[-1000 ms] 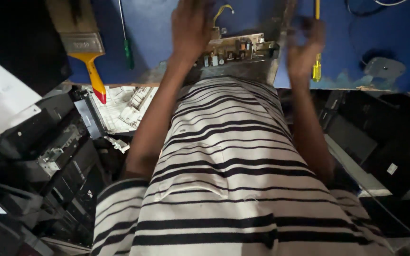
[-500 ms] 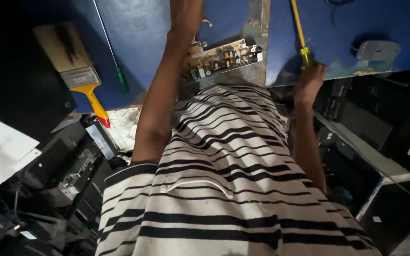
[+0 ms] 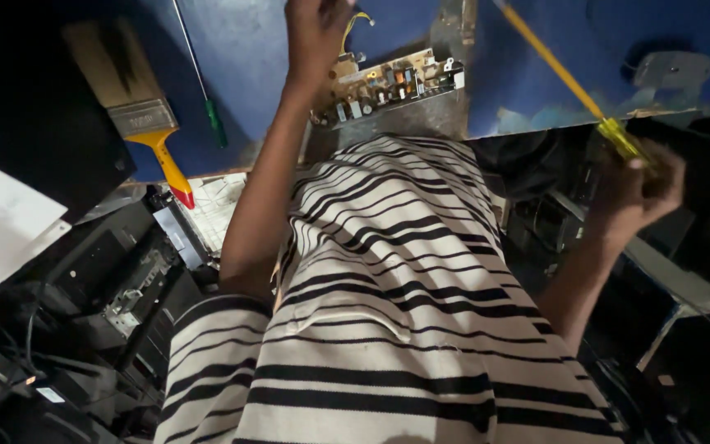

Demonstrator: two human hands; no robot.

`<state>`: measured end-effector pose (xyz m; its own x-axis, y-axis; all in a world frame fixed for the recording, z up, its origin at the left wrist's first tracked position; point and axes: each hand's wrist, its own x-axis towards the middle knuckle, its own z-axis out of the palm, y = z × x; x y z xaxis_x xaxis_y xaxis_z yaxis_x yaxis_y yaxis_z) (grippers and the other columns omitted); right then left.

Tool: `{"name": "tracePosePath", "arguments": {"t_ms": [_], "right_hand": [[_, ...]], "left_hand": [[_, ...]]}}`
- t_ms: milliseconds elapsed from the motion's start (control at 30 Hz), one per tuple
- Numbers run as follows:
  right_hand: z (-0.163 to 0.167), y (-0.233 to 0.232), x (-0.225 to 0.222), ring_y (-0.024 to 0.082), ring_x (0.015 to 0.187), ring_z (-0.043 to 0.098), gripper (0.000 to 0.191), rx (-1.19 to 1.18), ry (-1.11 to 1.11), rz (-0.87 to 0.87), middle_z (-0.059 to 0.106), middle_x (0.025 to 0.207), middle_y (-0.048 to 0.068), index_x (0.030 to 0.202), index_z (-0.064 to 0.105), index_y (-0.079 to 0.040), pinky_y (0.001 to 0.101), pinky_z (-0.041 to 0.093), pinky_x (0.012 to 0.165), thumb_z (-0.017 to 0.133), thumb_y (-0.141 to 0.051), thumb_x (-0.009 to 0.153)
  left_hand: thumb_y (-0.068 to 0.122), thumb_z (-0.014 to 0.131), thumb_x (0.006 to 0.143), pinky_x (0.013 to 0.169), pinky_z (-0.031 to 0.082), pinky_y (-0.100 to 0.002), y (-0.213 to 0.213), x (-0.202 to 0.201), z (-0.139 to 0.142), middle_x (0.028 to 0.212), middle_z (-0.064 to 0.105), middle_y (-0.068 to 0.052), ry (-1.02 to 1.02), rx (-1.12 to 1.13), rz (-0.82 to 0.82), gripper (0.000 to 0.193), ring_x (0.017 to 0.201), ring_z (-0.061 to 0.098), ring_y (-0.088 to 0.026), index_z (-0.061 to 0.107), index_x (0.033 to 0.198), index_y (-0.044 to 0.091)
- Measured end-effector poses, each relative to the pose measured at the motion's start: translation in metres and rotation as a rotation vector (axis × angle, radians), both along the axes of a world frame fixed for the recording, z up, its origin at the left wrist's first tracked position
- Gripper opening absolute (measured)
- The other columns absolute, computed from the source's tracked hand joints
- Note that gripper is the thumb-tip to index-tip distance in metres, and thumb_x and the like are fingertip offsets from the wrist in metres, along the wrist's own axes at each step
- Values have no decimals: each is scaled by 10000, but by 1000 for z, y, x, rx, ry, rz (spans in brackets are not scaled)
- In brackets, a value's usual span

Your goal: The person cleans a circuit board with a brush, then uses a screwdriver to adjust components and connect wires on the board. They continue to manipulate wires and components on a second circuit board assembly.

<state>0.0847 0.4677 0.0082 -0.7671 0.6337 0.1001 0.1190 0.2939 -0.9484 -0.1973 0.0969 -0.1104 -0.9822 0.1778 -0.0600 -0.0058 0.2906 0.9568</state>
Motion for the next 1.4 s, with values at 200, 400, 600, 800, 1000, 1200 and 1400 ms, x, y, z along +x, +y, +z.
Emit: {"name": "tracePosePath", "arguments": {"t_ms": [200, 400, 600, 800, 1000, 1200, 1400], "right_hand": [[18, -29, 9, 228, 680, 698, 226, -91, 34, 51, 708, 881, 181, 1114, 586, 49, 317, 562, 570, 635, -172, 1107], [23, -72, 11, 246, 722, 709, 325, -195, 141, 153, 648, 895, 149, 1070, 548, 53, 361, 603, 642, 631, -252, 1143], [32, -99, 13, 214, 688, 663, 385, -182, 140, 185, 638, 849, 144, 1091, 549, 76, 342, 579, 634, 668, -285, 1155], [34, -112, 32, 197, 722, 671, 454, -119, 115, 215, 675, 886, 150, 1116, 575, 71, 308, 566, 653, 685, -368, 1152], [47, -114, 54, 151, 712, 632, 538, 60, 48, 185, 640, 847, 121, 1105, 597, 76, 248, 483, 623, 720, -447, 1115], [69, -111, 55, 197, 735, 745, 516, 126, -2, 266, 687, 844, 103, 1107, 569, 31, 304, 617, 619, 675, -474, 1078], [65, -120, 61, 257, 795, 732, 487, -35, 115, 304, 604, 939, 135, 1156, 506, 45, 374, 640, 691, 708, -397, 1130]], "left_hand": [[-62, 666, 1008, 846, 604, -327, -36, 42, 16, 1066, 721, -53, -277, 680, -170, 172, 924, 695, -142, 684, 1177, -31], [-107, 644, 1001, 756, 551, -311, -59, 65, -2, 988, 708, -77, -411, 914, -51, 153, 831, 647, -145, 681, 1130, -33], [-86, 645, 1007, 781, 579, -323, -83, 80, -6, 942, 695, -70, -407, 1012, -96, 135, 833, 672, -159, 674, 1123, -22], [-72, 673, 998, 839, 607, -323, -101, 93, -3, 989, 690, -71, -451, 962, -109, 137, 908, 699, -170, 680, 1133, -49], [-58, 701, 1004, 815, 592, -331, -110, 106, -1, 1015, 705, -91, -326, 963, -193, 122, 900, 688, -165, 682, 1124, -57], [-47, 718, 978, 786, 577, -307, -114, 120, 4, 1039, 723, -100, -359, 879, -186, 137, 878, 690, -158, 692, 1111, -68], [-11, 703, 1002, 791, 594, -320, -118, 132, 1, 946, 716, -90, -501, 911, -99, 121, 862, 692, -173, 709, 1119, -41]]}}
